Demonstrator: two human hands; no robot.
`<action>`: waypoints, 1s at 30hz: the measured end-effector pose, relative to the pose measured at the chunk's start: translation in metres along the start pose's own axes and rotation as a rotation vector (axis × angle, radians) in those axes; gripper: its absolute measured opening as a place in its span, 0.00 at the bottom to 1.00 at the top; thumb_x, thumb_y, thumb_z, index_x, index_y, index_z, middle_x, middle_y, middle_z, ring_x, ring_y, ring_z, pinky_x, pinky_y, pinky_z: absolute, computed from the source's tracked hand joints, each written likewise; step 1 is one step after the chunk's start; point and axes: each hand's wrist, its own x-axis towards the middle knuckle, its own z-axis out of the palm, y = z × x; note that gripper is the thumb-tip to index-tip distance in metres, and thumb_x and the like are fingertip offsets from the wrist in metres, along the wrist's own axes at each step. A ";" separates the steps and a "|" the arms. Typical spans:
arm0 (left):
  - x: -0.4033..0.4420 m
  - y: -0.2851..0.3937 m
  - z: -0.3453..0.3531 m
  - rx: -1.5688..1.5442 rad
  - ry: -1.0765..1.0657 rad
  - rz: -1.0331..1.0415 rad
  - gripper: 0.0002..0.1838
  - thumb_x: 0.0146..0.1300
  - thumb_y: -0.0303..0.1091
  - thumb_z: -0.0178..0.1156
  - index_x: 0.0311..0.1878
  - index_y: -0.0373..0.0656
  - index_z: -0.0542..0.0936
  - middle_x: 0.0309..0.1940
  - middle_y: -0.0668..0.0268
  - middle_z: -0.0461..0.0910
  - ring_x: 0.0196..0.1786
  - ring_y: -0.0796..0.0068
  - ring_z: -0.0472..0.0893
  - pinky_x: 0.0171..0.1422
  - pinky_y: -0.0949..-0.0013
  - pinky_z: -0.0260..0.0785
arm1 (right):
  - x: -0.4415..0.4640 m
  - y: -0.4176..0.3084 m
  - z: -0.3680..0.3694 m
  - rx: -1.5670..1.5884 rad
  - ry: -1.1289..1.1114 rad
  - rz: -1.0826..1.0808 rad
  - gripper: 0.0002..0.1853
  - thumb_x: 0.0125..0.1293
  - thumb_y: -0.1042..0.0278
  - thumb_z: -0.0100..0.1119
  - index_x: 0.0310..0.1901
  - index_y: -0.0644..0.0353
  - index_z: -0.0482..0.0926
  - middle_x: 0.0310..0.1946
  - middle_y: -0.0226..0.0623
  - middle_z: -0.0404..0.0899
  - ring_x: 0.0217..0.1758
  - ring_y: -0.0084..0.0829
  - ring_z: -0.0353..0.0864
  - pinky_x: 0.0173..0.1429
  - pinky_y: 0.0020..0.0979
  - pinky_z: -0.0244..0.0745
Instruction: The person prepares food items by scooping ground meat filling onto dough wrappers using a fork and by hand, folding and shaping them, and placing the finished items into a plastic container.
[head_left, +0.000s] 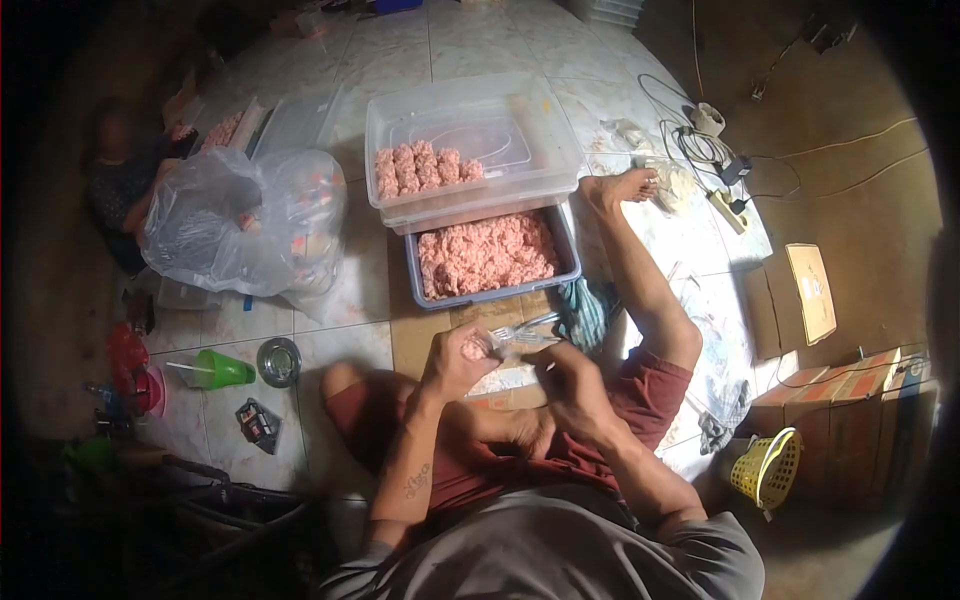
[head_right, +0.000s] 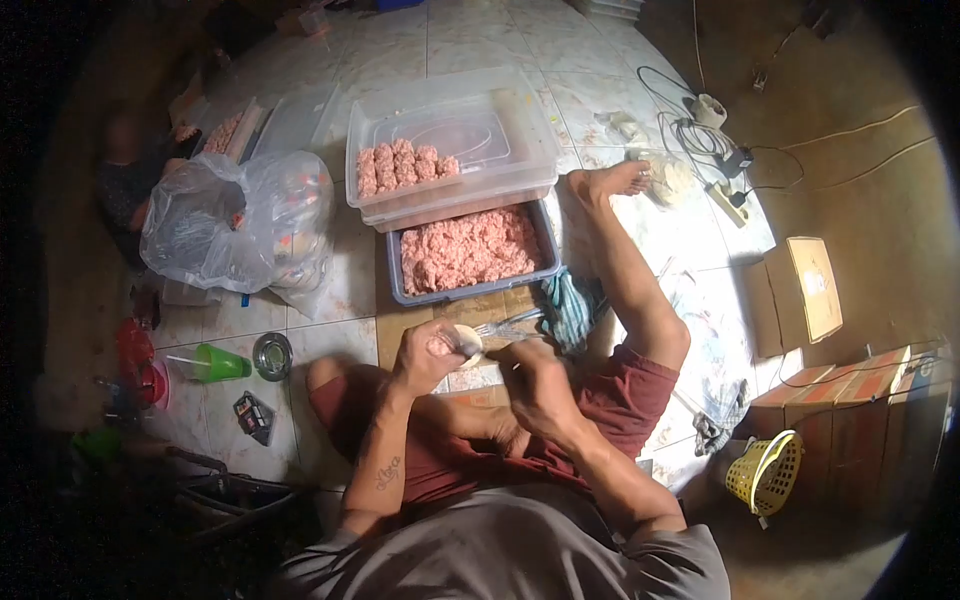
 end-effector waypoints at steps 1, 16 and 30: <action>-0.003 -0.002 0.004 -0.002 -0.004 0.002 0.16 0.53 0.26 0.75 0.43 0.38 0.80 0.37 0.66 0.86 0.40 0.80 0.81 0.46 0.71 0.76 | -0.003 0.000 0.004 -0.009 -0.083 0.014 0.11 0.69 0.80 0.55 0.49 0.66 0.83 0.40 0.55 0.80 0.44 0.50 0.82 0.50 0.40 0.76; -0.007 0.022 -0.006 0.215 -0.013 -0.065 0.16 0.53 0.35 0.80 0.38 0.41 0.82 0.33 0.62 0.86 0.35 0.75 0.82 0.42 0.68 0.76 | -0.002 -0.009 0.006 -0.071 -0.190 0.022 0.12 0.71 0.82 0.54 0.52 0.67 0.82 0.43 0.50 0.82 0.46 0.43 0.84 0.52 0.37 0.78; -0.024 0.004 -0.012 -0.597 0.185 -0.069 0.19 0.56 0.34 0.80 0.42 0.38 0.79 0.36 0.73 0.80 0.40 0.83 0.79 0.42 0.74 0.74 | 0.054 0.024 -0.023 -0.300 0.137 -0.161 0.11 0.66 0.81 0.55 0.48 0.65 0.83 0.34 0.49 0.79 0.39 0.47 0.82 0.44 0.42 0.77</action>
